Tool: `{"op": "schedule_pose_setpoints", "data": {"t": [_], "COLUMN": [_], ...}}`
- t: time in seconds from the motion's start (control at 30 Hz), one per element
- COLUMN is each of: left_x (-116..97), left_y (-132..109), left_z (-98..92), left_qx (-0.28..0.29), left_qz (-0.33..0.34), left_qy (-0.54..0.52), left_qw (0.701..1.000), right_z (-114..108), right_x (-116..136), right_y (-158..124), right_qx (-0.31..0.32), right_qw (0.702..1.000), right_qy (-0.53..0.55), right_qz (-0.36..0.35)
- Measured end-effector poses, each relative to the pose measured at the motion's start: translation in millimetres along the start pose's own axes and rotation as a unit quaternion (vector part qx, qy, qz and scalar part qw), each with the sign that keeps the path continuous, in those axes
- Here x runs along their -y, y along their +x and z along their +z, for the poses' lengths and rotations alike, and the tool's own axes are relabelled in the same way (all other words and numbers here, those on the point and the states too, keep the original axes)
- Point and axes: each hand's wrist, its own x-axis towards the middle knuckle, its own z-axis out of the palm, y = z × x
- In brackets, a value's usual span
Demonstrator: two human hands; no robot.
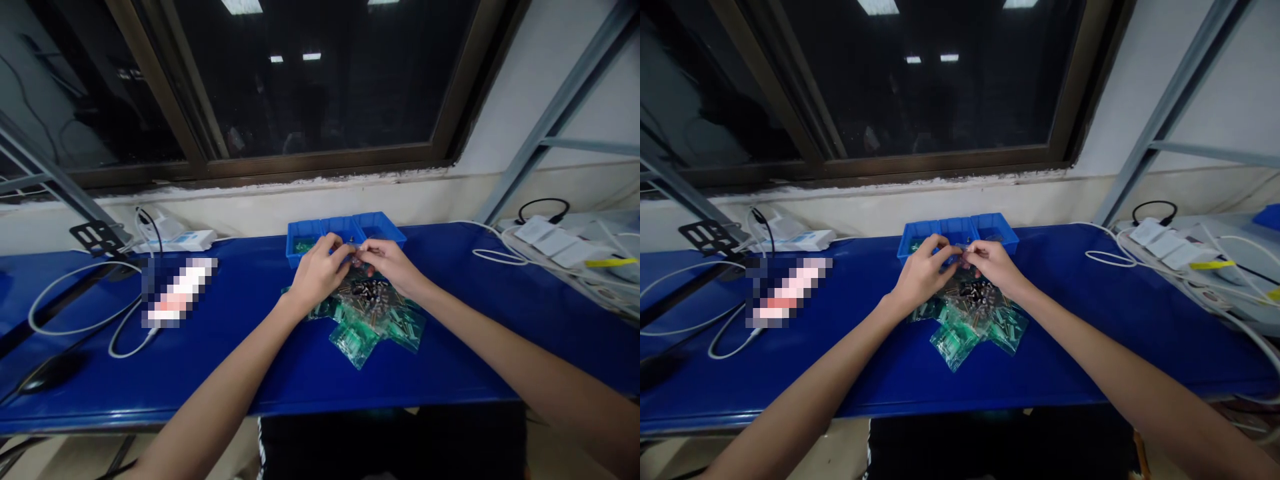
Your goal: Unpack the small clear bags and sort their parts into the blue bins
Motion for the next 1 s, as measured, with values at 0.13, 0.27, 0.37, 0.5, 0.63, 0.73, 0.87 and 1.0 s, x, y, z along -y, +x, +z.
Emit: {"op": "schedule_pose_setpoints", "data": {"t": [0.13, 0.27, 0.37, 0.5, 0.63, 0.73, 0.87, 1.0], "left_x": [2, 2, 3, 0, -2, 0, 2, 2], "left_y": [0, 1, 0, -2, -1, 0, 0, 0], "left_z": [1.7, 1.8, 1.6, 1.8, 2.6, 3.1, 3.9, 3.0], "left_qx": [-0.002, -0.004, 0.006, 0.029, 0.039, 0.023, 0.001, -0.015], "left_qz": [-0.018, -0.054, -0.062, -0.055, -0.057, -0.067, -0.077, -0.066], "left_qy": [-0.043, -0.062, -0.074, -0.07, -0.046, -0.049, -0.052, -0.087], "left_qw": [0.999, 0.997, 0.995, 0.996, 0.997, 0.996, 0.996, 0.994], "right_z": [-1, -1, 0, 2, 3, 3, 2, -1], "right_x": [4, 10, 8, 1, -3, -4, -2, 3], "right_y": [-2, -4, -3, -1, -1, -2, -3, -2], "right_qx": [-0.006, -0.009, 0.002, -0.028, -0.029, 0.01, 0.06, 0.06], "right_qw": [1.0, 0.999, 0.999, 0.999, 1.0, 1.0, 0.991, 0.972], "right_qy": [0.002, 0.011, -0.003, -0.009, -0.005, -0.015, -0.118, -0.217], "right_qz": [-0.012, -0.034, -0.04, -0.027, 0.007, 0.023, -0.018, -0.069]}}
